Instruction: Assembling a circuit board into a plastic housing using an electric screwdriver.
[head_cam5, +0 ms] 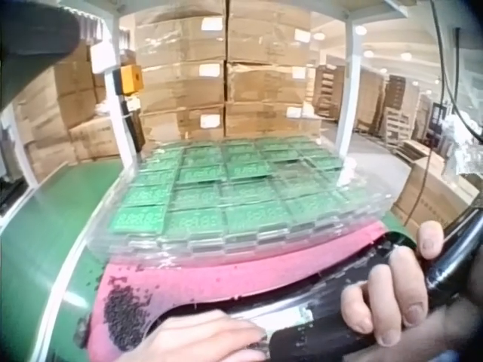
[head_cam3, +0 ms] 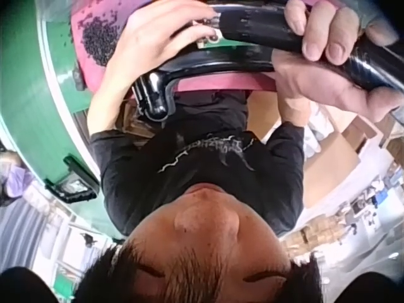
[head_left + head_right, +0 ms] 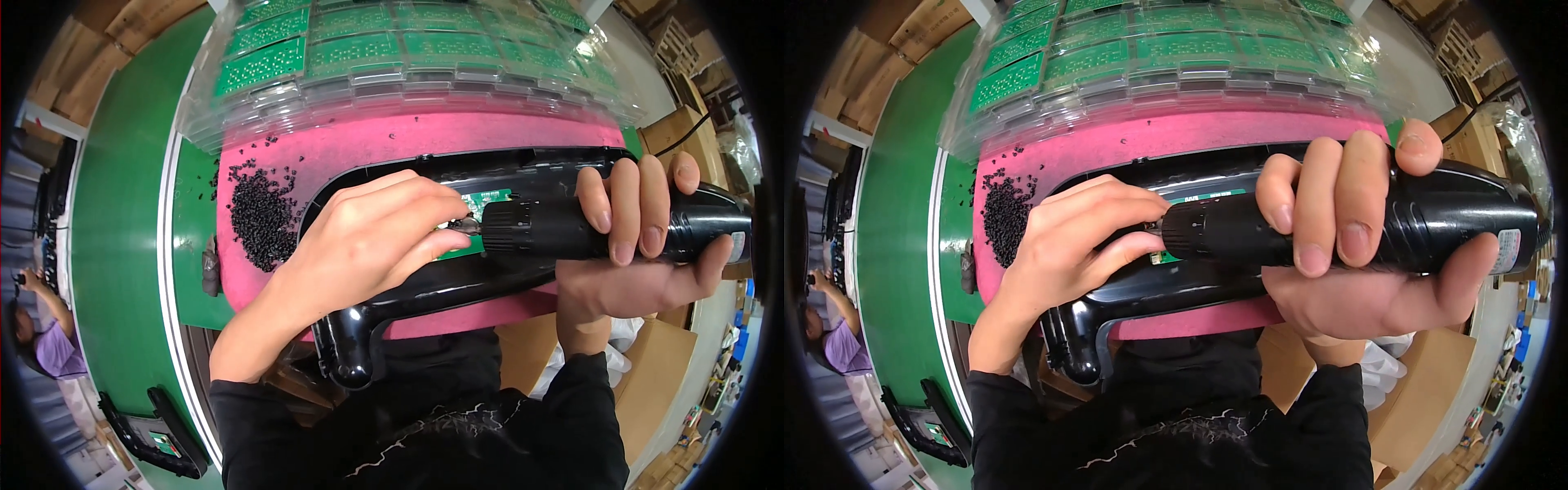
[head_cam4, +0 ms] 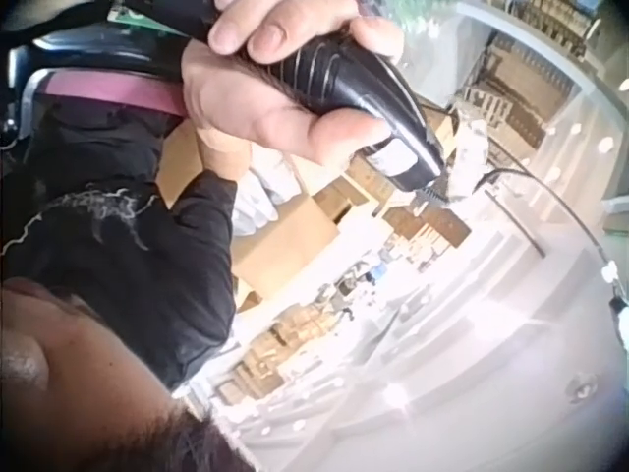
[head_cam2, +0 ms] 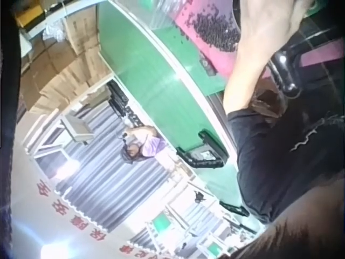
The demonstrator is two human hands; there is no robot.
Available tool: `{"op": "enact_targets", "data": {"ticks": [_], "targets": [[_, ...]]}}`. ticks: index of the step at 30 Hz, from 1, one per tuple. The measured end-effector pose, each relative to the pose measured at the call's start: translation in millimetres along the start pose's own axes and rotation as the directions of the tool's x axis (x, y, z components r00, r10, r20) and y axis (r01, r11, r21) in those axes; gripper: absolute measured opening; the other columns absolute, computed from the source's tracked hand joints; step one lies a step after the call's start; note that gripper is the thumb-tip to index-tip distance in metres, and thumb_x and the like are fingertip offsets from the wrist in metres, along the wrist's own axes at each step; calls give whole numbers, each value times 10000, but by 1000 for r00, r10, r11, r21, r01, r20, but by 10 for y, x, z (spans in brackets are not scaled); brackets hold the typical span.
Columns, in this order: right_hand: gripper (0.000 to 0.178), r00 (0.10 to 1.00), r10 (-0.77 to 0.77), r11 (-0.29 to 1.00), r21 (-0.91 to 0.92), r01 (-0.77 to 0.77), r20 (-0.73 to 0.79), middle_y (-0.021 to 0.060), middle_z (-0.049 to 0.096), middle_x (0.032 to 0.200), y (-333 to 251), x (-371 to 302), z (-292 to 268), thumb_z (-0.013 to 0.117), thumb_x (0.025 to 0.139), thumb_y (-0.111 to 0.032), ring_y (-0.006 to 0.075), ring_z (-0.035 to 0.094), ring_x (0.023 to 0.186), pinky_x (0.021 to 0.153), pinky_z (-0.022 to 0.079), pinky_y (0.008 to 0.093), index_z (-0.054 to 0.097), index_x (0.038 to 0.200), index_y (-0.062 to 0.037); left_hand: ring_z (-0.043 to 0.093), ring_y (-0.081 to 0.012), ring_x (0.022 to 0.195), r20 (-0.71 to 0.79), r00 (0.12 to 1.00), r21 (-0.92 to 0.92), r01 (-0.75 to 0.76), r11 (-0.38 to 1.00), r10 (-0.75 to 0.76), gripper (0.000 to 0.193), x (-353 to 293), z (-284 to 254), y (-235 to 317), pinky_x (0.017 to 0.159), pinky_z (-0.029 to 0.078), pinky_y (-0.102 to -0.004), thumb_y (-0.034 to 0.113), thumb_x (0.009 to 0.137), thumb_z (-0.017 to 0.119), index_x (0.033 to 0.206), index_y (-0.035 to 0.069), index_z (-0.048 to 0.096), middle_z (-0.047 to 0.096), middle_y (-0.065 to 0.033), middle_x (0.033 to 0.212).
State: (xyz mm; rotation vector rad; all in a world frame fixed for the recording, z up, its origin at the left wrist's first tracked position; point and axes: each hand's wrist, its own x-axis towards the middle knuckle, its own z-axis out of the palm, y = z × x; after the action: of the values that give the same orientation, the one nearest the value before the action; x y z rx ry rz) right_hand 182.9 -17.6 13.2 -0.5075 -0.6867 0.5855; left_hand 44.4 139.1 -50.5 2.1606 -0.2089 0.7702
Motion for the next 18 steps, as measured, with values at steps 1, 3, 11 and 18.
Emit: {"op": "enact_targets", "data": {"ticks": [1,3,11,18], "targets": [[436,1000,0,1000,-17,0,-7,-35,452,652,-27,20,-9,604,881,-465,86,439,526,604,369,274,497,1043,-75,664,-280,743,1,1000,-3,-1,1000,1,265,33,14,15,692,554,-341,87,748,785,941,-35,650,672,-123,870],[435,1000,3,1000,-25,-3,-13,-35,452,652,-83,53,-22,603,882,-466,85,440,526,605,370,274,496,1043,-76,660,-285,740,44,999,129,-29,991,23,253,100,36,71,655,545,-357,64,745,778,928,-34,634,661,-127,854],[429,1000,-3,1000,0,3,-7,-36,455,652,-117,12,-21,603,887,-460,85,449,525,603,381,273,487,1047,-79,658,-287,685,147,987,165,40,985,-65,213,75,31,188,586,527,-371,43,782,741,938,-26,614,644,-124,779],[394,1000,-5,998,63,3,28,-28,469,651,-170,-78,13,615,886,-404,85,461,510,583,385,265,464,1035,-72,692,-229,594,262,944,-203,255,945,-199,58,-14,5,235,532,528,-296,8,858,669,889,-18,628,666,-75,644]]}}
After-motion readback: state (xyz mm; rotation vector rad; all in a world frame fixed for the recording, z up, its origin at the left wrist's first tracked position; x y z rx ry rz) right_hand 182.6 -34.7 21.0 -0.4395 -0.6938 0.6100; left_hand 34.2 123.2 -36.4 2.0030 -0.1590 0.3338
